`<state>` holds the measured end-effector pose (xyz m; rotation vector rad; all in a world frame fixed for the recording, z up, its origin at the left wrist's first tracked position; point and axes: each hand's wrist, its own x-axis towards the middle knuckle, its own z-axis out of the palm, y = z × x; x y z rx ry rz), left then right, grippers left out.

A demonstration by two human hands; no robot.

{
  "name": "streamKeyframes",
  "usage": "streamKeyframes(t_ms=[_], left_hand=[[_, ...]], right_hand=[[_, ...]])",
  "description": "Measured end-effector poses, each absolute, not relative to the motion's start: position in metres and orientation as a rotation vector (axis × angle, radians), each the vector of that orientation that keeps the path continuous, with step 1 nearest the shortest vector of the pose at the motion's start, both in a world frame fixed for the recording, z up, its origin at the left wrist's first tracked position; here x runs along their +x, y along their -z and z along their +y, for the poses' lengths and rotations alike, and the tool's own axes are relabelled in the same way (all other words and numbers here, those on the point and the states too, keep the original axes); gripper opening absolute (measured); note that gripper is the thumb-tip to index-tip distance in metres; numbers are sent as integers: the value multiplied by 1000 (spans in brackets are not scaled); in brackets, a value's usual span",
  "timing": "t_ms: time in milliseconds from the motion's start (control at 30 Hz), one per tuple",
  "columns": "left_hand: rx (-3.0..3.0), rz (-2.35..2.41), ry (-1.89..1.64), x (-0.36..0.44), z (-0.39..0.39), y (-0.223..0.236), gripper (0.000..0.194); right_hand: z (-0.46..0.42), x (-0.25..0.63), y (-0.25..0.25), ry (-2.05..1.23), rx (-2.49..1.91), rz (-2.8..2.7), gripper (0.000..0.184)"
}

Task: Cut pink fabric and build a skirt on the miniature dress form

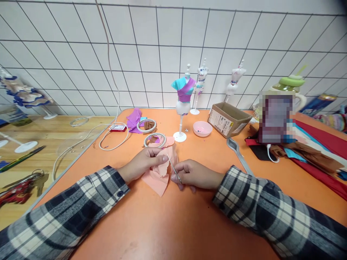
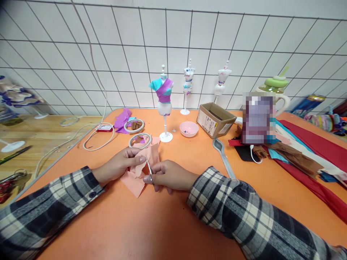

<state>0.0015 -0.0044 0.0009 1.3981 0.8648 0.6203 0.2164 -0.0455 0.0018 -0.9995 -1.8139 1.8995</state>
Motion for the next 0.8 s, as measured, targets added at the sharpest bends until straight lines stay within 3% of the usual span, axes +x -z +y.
streamKeyframes(t_ms=[800], left_hand=[[1457, 887, -613, 1, -4, 1, 38]], right_hand=[[-48, 213, 2, -1864, -1036, -1781, 43]])
